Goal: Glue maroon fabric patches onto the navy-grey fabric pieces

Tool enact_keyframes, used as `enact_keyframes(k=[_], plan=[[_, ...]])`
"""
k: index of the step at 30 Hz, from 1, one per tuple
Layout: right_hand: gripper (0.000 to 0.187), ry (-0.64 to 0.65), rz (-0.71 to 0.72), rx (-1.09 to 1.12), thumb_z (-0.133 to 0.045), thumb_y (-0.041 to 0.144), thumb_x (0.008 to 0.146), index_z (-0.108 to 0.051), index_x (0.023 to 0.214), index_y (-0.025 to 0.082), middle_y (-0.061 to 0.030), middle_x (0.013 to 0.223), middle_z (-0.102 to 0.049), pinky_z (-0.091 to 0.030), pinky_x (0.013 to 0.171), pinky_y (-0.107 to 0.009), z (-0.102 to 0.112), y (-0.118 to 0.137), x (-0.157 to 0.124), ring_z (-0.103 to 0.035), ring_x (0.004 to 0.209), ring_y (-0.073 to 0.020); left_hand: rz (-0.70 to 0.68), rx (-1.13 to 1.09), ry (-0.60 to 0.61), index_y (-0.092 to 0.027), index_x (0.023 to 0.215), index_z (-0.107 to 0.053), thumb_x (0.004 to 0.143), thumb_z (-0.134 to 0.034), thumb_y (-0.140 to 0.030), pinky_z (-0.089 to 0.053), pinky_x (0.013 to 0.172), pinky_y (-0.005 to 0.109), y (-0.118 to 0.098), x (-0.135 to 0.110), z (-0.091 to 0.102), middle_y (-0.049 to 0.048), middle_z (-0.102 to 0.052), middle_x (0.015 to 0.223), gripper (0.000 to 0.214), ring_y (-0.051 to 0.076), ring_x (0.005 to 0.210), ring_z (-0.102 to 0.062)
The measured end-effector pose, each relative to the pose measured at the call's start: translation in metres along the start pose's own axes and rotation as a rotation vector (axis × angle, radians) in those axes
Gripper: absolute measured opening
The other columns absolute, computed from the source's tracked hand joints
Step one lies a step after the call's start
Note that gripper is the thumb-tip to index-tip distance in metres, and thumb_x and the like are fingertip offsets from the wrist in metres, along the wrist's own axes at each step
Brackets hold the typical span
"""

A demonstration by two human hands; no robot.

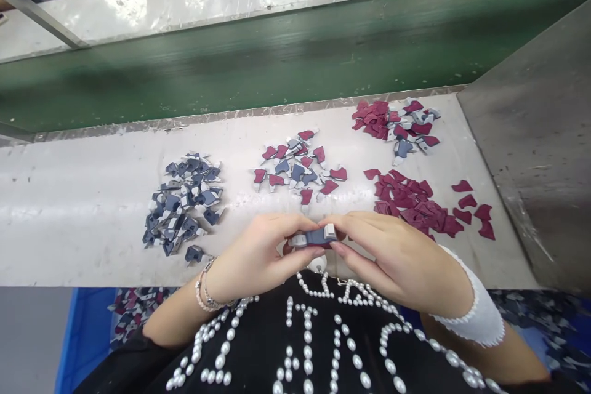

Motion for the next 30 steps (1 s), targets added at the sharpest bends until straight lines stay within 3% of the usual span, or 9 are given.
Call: enact_keyframes(k=[12, 19, 24, 30], plan=[[0.023, 0.015, -0.009, 0.009, -0.039, 0.026, 0.101, -0.057, 0.113, 0.016, -0.0085, 0.093, -0.07, -0.053, 0.07, -0.037, -0.002, -0.0018, -0.0029, -0.068, 0.083, -0.0231, 0.003, -0.043, 0.023, -0.018, 0.101, -0.069, 0.087, -0.066, -0.02, -0.048, 0.065, 0.022, -0.0005, 0.0018, -0.0005, 0.0004, -0.072, 0.082, 0.014, 0.012, 0.069, -0.062], [0.017, -0.035, -0.01, -0.021, -0.041, 0.023, 0.099, -0.057, 0.104, 0.019, -0.005, 0.083, -0.068, -0.048, 0.064, -0.032, 0.0013, 0.0015, -0.002, -0.065, 0.075, -0.0202, -0.037, -0.037, -0.005, -0.019, 0.099, -0.069, 0.087, -0.066, -0.018, -0.048, 0.065, 0.021, -0.0042, 0.0016, 0.002, 0.0, -0.073, 0.083, 0.012, 0.011, 0.068, -0.062], [0.019, -0.084, -0.031, -0.075, -0.04, 0.021, 0.099, -0.054, 0.086, 0.018, -0.0022, 0.072, -0.059, -0.041, 0.058, -0.029, 0.0004, 0.0054, 0.0004, -0.058, 0.065, -0.0173, -0.028, 0.001, -0.04, -0.019, 0.101, -0.069, 0.087, -0.067, -0.02, -0.051, 0.069, 0.021, -0.0034, -0.0002, 0.0018, 0.001, -0.075, 0.091, 0.014, 0.012, 0.076, -0.067], [0.02, -0.094, -0.069, -0.049, -0.037, 0.019, 0.099, -0.054, 0.089, 0.017, -0.0007, 0.07, -0.055, -0.039, 0.058, -0.029, 0.0, 0.0063, -0.0013, -0.054, 0.064, -0.0162, -0.085, 0.073, -0.129, -0.018, 0.108, -0.067, 0.086, -0.069, -0.019, -0.052, 0.067, 0.021, -0.0083, -0.0032, 0.0012, 0.0003, -0.075, 0.088, 0.021, 0.01, 0.07, -0.065]])
Point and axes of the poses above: each hand's wrist, its own x-axis towards the middle knuckle, its own z-axis out of the back of the hand, y = z × x, the point moved 7 cm from there along x, towards the middle knuckle
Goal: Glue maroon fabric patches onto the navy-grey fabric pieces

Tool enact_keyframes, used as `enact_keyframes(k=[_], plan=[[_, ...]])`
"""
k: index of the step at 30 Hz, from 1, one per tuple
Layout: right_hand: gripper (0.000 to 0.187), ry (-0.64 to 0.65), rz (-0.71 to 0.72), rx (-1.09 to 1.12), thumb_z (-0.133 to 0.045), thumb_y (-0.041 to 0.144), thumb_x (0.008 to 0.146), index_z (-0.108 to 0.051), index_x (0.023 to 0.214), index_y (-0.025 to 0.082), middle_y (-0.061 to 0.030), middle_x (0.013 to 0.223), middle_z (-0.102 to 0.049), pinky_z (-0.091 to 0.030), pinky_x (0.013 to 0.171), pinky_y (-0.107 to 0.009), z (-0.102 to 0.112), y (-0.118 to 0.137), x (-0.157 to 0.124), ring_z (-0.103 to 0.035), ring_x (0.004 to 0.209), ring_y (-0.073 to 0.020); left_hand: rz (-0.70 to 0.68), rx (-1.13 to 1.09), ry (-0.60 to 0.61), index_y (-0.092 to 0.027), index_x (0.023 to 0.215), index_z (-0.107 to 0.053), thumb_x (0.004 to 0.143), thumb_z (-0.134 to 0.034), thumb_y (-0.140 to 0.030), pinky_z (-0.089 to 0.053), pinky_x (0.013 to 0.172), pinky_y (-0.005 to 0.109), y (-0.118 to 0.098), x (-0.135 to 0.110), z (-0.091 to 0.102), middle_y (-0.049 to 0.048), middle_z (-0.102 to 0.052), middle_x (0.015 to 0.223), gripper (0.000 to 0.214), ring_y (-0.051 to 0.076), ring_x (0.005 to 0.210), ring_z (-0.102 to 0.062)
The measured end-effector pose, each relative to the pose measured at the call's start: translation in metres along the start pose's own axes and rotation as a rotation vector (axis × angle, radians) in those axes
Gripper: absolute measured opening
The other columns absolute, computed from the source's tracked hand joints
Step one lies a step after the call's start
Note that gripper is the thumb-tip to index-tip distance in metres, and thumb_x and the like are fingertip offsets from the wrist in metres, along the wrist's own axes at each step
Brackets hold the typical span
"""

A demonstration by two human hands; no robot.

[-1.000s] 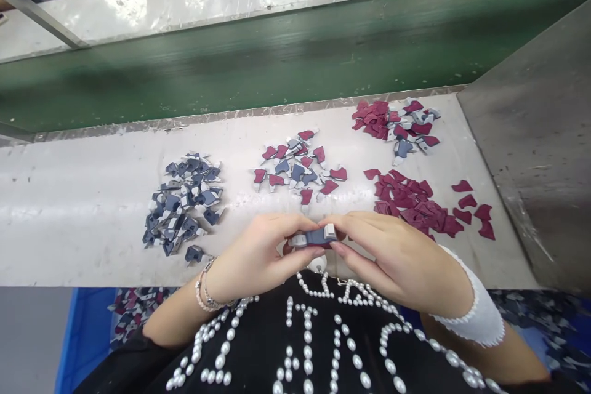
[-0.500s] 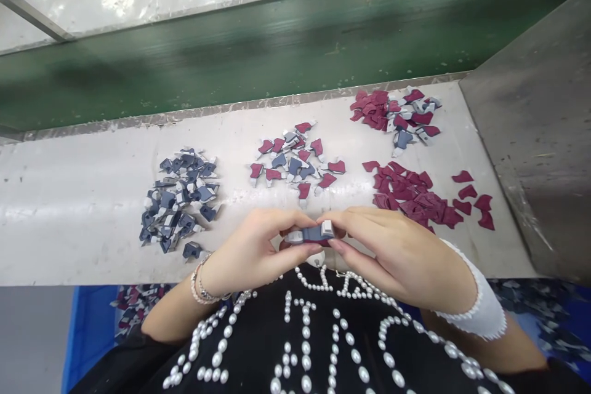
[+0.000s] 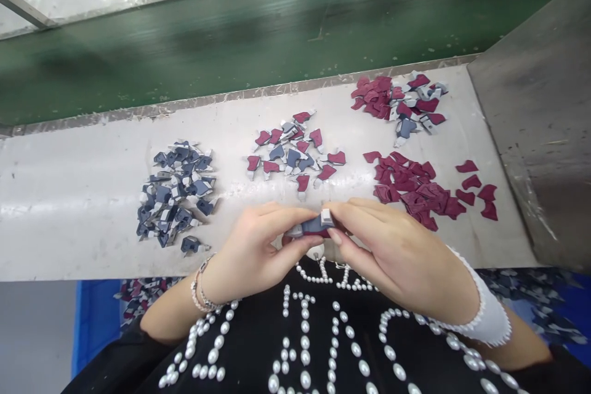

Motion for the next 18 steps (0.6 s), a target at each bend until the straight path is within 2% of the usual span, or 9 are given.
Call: enact_keyframes(k=[6, 10, 14, 18], plan=[[0.02, 0.076, -0.038, 0.077, -0.038, 0.022, 0.101, -0.051, 0.087, 0.019, -0.0008, 0.076, -0.057, -0.041, 0.063, -0.03, -0.003, -0.006, -0.003, -0.056, 0.069, -0.016, -0.055, 0.058, -0.05, -0.016, 0.106, -0.067, 0.086, -0.069, -0.017, -0.053, 0.068, 0.022, -0.003, -0.001, -0.003, 0.0024, -0.076, 0.088, 0.02, 0.011, 0.068, -0.064], [0.019, 0.081, -0.032, 0.12, -0.036, 0.022, 0.103, -0.053, 0.108, 0.017, -0.004, 0.09, -0.065, -0.045, 0.072, -0.031, -0.003, -0.008, -0.003, -0.063, 0.083, -0.0177, 0.086, -0.145, 0.01, -0.017, 0.101, -0.07, 0.087, -0.069, -0.021, -0.054, 0.067, 0.023, 0.01, -0.001, -0.006, 0.0028, -0.076, 0.089, 0.015, 0.013, 0.073, -0.067], [0.021, 0.074, -0.021, 0.056, -0.036, 0.023, 0.102, -0.055, 0.102, 0.015, -0.0035, 0.081, -0.063, -0.045, 0.063, -0.031, -0.002, -0.003, -0.002, -0.063, 0.072, -0.0187, 0.223, -0.289, 0.099, -0.017, 0.096, -0.072, 0.088, -0.068, -0.024, -0.053, 0.072, 0.023, 0.017, -0.003, -0.011, 0.0023, -0.075, 0.089, 0.011, 0.015, 0.079, -0.068], [0.023, 0.038, 0.016, -0.059, -0.036, 0.022, 0.101, -0.056, 0.092, 0.015, -0.0026, 0.071, -0.059, -0.041, 0.055, -0.031, 0.001, 0.005, -0.003, -0.06, 0.062, -0.0192, 0.211, -0.273, 0.103, -0.017, 0.096, -0.072, 0.086, -0.07, -0.023, -0.053, 0.073, 0.021, 0.013, -0.003, -0.008, 0.0009, -0.076, 0.09, 0.012, 0.013, 0.08, -0.068]])
Point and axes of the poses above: each hand's wrist, its own x-axis towards the middle knuckle, its own z-axis out of the back of the hand, y = z × x, the point moved 7 cm from there along x, towards the middle knuckle
